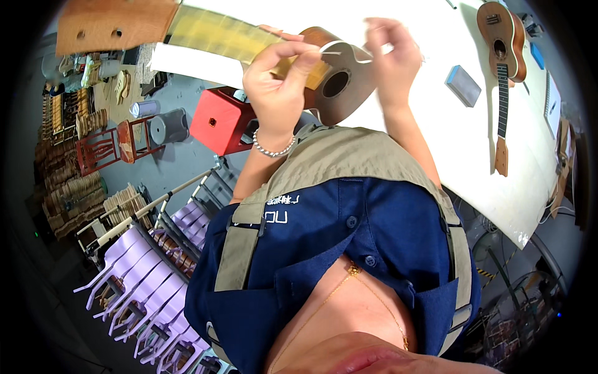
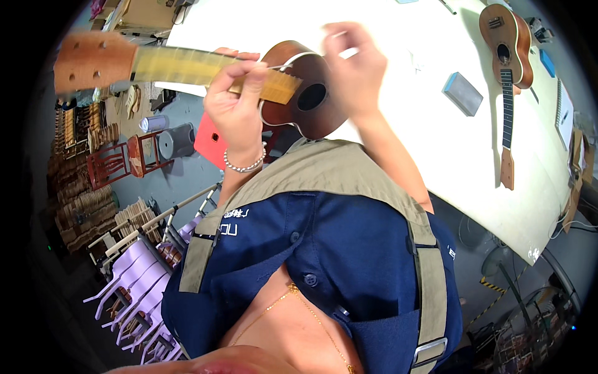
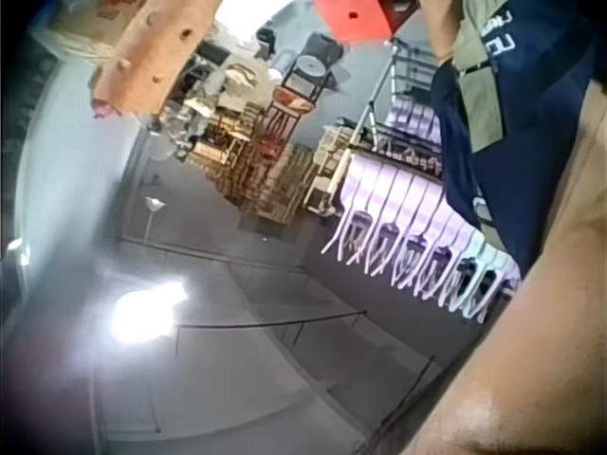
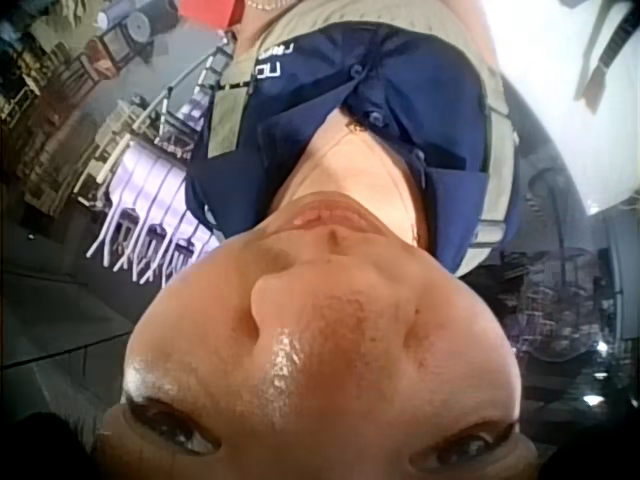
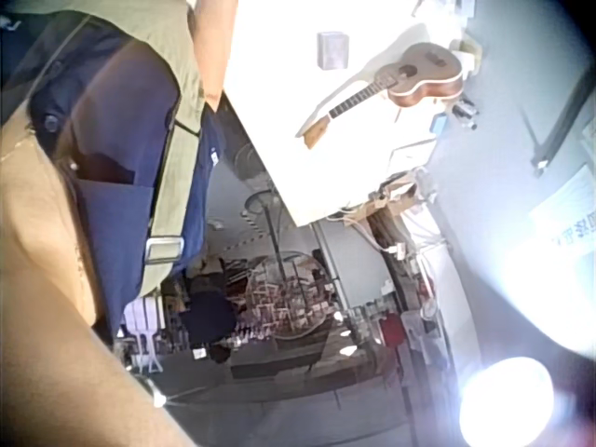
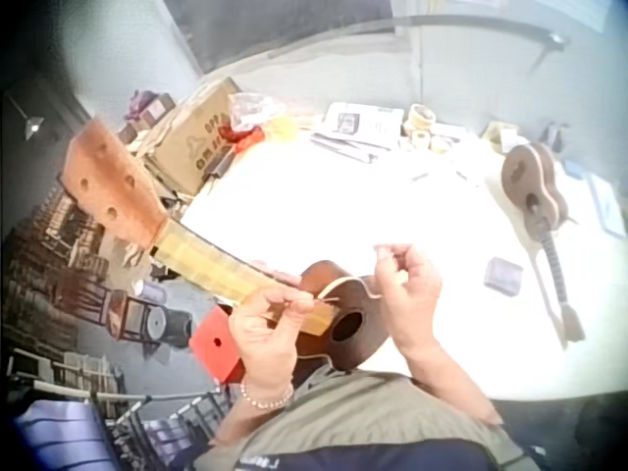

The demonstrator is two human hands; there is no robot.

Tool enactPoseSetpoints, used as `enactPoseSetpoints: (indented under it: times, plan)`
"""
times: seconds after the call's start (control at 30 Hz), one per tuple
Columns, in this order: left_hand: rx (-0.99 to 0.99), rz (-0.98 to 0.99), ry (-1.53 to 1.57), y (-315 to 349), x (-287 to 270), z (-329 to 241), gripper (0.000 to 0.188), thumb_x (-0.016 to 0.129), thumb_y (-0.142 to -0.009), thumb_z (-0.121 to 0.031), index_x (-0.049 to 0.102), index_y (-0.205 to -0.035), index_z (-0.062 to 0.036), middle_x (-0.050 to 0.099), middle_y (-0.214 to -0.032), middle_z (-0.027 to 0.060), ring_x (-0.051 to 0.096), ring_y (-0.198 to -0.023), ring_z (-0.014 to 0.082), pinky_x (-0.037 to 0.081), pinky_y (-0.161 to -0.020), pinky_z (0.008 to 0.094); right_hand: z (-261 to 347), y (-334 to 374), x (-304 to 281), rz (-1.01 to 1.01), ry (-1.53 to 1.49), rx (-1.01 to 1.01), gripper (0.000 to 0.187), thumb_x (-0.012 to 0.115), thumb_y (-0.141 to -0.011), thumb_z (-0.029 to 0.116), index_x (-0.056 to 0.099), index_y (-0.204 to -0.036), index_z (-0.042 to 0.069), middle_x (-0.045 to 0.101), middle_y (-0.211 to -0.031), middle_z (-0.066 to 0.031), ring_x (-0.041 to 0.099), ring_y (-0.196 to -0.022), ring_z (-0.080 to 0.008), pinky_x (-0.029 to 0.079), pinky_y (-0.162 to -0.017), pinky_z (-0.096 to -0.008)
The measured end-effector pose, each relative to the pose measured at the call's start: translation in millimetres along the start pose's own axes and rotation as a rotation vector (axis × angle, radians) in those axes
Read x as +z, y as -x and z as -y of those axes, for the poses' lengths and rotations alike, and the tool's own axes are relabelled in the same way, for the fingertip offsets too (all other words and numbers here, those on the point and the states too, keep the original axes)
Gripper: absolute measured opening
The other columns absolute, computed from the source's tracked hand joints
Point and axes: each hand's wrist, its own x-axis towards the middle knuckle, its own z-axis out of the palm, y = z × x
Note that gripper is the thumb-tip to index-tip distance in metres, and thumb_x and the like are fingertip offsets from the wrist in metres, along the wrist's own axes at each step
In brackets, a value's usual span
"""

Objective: The person assembles ukuleles by attaching necks to bodies and applying protective foam covers. They handle both finished wooden ukuleles and unfinished white ukulele bodies, placing them on a table and a nearby rack.

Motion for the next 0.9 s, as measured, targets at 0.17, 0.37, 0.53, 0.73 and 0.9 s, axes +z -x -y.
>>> enactPoseSetpoints:
  times: [0.17, 0.37, 0.53, 0.73, 0.9]
  plan:
    - [0.049, -0.109, -0.019, 4, -18, 8, 0.013, 0.067, -0.075, -0.010, 0.061, -0.077, 0.0017, 0.059, -0.081, 0.0080, 0.053, -0.075, 0.0119, 0.041, -0.070, 0.0219, -26, -27, -33, 0.113, -0.351, 0.219, 0.013, 0.056, -0.081, 0.012, 0.059, -0.092, 0.007, 0.046, -0.081, -0.0050, 0.048, -0.069, -0.0143, 0.042, -0.064, -0.0239]
    - [-0.071, -0.114, 0.023, -1, -19, 2, 0.012, 0.064, -0.077, -0.008, 0.061, -0.081, 0.0031, 0.060, -0.087, 0.0078, 0.050, -0.086, 0.0113, 0.039, -0.079, 0.0235, 19, -3, -1, 0.434, -0.142, -0.215, 0.021, 0.067, -0.073, 0.016, 0.062, -0.091, 0.007, 0.046, -0.083, -0.0031, 0.047, -0.081, -0.0134, 0.041, -0.069, -0.0253]
    - [-0.116, -0.149, -0.062, 1, -19, 1, 0.021, 0.061, -0.079, -0.004, 0.060, -0.098, 0.0038, 0.061, -0.090, 0.0082, 0.052, -0.084, 0.0084, 0.040, -0.078, 0.0207, 22, -2, 10, 0.460, -0.067, -0.196, 0.008, 0.058, -0.079, 0.008, 0.055, -0.086, 0.005, 0.042, -0.089, -0.0087, 0.043, -0.084, -0.0191, 0.040, -0.071, -0.0267]
    - [-0.167, -0.391, -0.001, -2, -60, 26, 0.038, 0.049, -0.081, 0.006, 0.047, -0.119, 0.0011, 0.058, -0.092, 0.0101, 0.052, -0.074, 0.0097, 0.045, -0.067, 0.0206, -59, 14, -7, 0.412, -0.008, -0.026, 0.015, 0.062, -0.078, 0.020, 0.061, -0.086, 0.008, 0.040, -0.102, -0.0135, 0.044, -0.097, -0.0247, 0.039, -0.084, -0.0331]
    - [-0.255, -0.494, 0.171, 16, -108, 62, 0.041, 0.043, -0.083, 0.008, 0.038, -0.123, 0.0058, 0.048, -0.106, 0.0174, 0.051, -0.088, 0.0170, 0.047, -0.076, 0.0290, -101, 64, -18, 0.676, 0.216, 0.175, 0.012, 0.056, -0.083, 0.022, 0.058, -0.088, 0.011, 0.029, -0.127, -0.0204, 0.027, -0.123, -0.0335, 0.025, -0.099, -0.0399]
